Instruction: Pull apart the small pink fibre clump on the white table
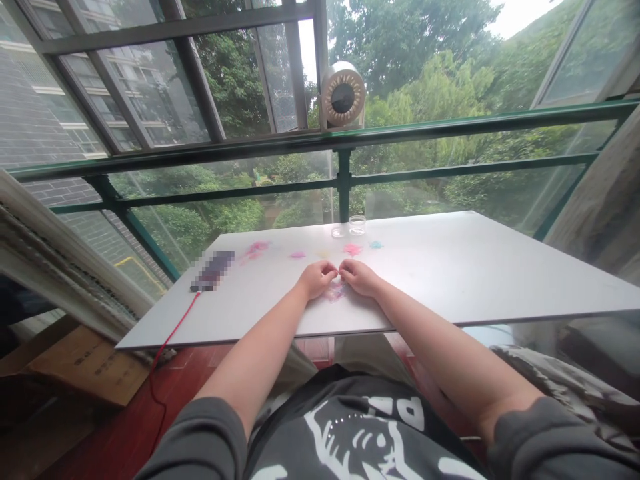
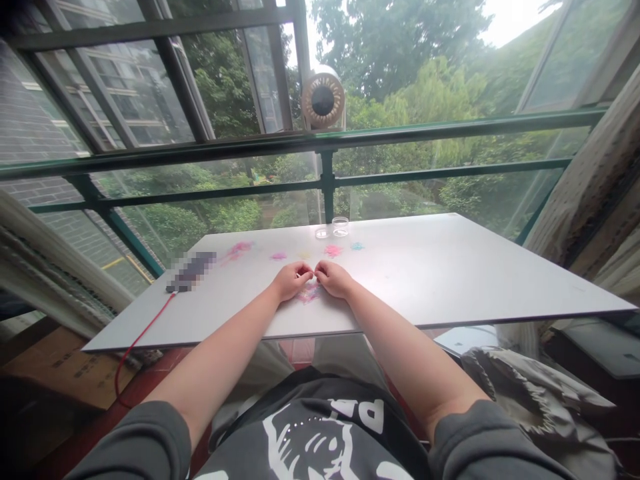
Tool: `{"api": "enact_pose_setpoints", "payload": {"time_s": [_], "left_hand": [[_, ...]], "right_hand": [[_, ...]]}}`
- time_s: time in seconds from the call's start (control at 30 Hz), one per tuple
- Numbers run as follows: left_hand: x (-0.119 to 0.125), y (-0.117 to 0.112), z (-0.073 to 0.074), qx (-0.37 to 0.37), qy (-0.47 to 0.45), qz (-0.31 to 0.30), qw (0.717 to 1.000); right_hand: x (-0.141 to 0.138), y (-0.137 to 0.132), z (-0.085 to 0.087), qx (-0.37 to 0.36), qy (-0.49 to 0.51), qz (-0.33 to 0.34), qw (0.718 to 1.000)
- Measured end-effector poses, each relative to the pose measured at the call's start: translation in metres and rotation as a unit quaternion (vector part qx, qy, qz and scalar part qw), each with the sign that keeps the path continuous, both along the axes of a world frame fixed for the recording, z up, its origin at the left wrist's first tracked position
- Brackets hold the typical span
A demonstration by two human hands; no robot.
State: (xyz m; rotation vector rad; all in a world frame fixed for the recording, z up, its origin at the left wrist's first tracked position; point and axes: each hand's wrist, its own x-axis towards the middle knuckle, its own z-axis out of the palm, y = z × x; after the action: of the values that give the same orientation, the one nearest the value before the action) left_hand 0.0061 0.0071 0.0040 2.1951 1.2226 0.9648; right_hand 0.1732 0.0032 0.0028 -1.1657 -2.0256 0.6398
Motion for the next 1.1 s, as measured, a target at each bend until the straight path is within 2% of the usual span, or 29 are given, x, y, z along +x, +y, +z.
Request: {"api": "enact_pose_setpoints", "payload": {"time_s": [0.2,0.47,0.7,1.1], "left_hand": [[-0.001,0.001,0.000,0.018,0.012,0.012,1.000],[-0.006,0.009,-0.003,-0.010,-0.088,0.067,0.994],[-0.002,-0.001,-0.001,-0.007,-0.006,0.023,1.000],[-0.002,-0.002,-0.002,-0.013,-0.018,0.010,1.000]], "right_hand": [[-0.001,-0.003,0.003,-0.007,0.004,0.010,1.000],[0.000,-0.004,0.005,-0.019,0.028,0.014,0.999],[0.000,-0.005,0.003,0.001,0.030,-0.008,1.000],[0.001,-0.004,0.002,0.024,0.029,-0.013,0.999]]}}
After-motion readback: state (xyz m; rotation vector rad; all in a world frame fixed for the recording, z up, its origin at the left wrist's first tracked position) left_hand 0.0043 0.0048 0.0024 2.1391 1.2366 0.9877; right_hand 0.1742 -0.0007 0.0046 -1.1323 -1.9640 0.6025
